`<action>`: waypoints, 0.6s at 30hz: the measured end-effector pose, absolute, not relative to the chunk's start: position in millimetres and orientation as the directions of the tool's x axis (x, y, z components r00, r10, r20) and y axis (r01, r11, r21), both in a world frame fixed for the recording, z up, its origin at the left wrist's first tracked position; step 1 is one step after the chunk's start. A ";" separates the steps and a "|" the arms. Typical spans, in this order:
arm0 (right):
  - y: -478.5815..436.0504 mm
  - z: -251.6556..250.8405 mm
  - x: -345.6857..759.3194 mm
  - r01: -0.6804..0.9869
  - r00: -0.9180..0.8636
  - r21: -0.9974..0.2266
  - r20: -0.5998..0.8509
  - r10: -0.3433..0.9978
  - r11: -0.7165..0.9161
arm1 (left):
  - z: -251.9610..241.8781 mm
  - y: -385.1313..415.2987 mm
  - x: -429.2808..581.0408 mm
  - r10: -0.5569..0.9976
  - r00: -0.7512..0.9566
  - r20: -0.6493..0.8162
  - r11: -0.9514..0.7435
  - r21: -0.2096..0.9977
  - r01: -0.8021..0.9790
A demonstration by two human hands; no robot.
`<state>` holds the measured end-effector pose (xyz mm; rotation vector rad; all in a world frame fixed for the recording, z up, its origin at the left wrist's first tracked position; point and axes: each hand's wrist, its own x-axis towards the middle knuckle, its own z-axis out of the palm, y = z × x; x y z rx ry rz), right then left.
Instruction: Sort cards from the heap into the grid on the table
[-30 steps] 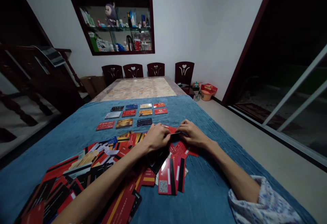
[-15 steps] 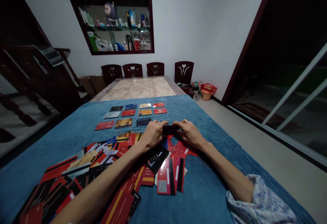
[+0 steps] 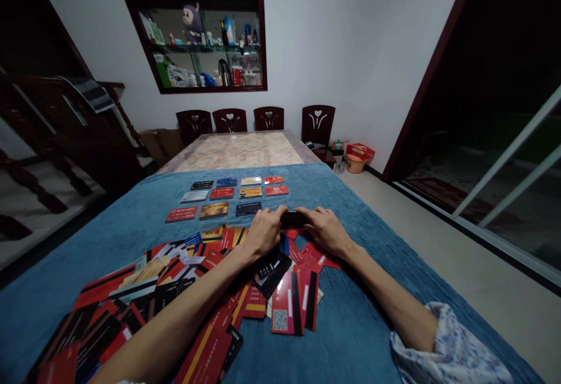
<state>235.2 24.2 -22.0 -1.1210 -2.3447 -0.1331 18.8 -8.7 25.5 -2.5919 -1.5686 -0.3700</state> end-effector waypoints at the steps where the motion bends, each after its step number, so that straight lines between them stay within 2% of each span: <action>1: 24.7 -22.4 234.9 0.750 -0.508 -0.134 0.510 0.694 0.648 | 25.9 -8.6 18.8 0.863 0.436 0.255 -0.464 0.056 0.884; 13: 27.8 -24.4 232.3 0.737 -0.500 -0.114 0.573 0.650 0.667 | 33.9 -9.3 16.8 0.892 0.366 0.264 -0.421 0.193 0.886; 18: 27.1 -22.2 232.9 0.756 -0.500 -0.056 0.594 0.630 0.653 | 31.4 -8.6 16.7 0.889 0.381 0.253 -0.428 0.170 0.888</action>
